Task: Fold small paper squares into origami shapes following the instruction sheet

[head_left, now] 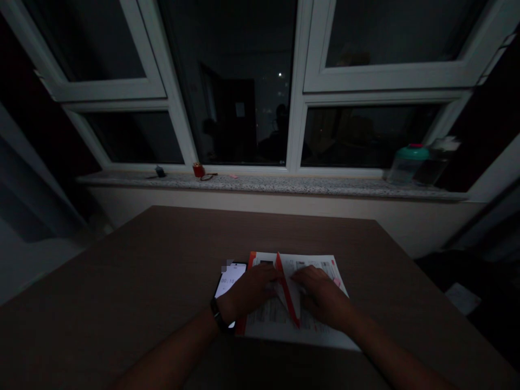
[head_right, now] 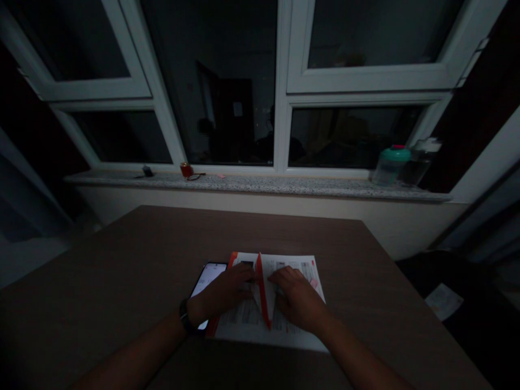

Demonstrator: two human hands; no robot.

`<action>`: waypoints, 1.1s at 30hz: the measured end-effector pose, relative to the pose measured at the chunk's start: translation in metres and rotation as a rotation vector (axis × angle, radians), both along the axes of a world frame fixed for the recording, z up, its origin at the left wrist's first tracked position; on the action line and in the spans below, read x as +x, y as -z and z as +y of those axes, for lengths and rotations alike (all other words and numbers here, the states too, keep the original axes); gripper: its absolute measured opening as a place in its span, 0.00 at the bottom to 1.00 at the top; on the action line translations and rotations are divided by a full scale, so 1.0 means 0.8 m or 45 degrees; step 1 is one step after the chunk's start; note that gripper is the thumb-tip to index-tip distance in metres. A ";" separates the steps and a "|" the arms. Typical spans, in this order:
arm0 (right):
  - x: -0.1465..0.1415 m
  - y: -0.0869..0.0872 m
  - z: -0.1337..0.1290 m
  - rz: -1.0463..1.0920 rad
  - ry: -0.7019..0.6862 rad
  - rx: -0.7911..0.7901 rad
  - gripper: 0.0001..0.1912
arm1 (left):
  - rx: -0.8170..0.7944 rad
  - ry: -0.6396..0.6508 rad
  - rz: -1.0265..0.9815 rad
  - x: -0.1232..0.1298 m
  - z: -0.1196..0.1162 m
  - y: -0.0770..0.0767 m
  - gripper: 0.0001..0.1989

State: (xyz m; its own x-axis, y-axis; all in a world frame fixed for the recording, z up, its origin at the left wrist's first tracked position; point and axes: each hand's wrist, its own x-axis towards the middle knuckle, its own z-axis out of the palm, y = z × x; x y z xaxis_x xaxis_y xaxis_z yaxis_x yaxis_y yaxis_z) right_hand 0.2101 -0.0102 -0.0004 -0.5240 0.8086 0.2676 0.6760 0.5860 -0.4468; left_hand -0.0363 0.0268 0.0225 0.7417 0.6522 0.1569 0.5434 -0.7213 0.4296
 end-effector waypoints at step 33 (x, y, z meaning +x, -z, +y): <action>-0.002 0.011 0.021 -0.265 0.163 0.118 0.05 | 0.103 -0.034 0.078 0.005 0.008 0.016 0.11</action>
State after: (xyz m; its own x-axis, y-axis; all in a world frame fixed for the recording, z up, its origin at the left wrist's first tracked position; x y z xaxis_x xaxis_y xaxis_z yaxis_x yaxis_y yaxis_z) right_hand 0.2087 0.0068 -0.0091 -0.4703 0.8490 0.2408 0.8192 0.5215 -0.2386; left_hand -0.0324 0.0329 0.0096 0.7341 0.6587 0.1650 0.5860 -0.7373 0.3361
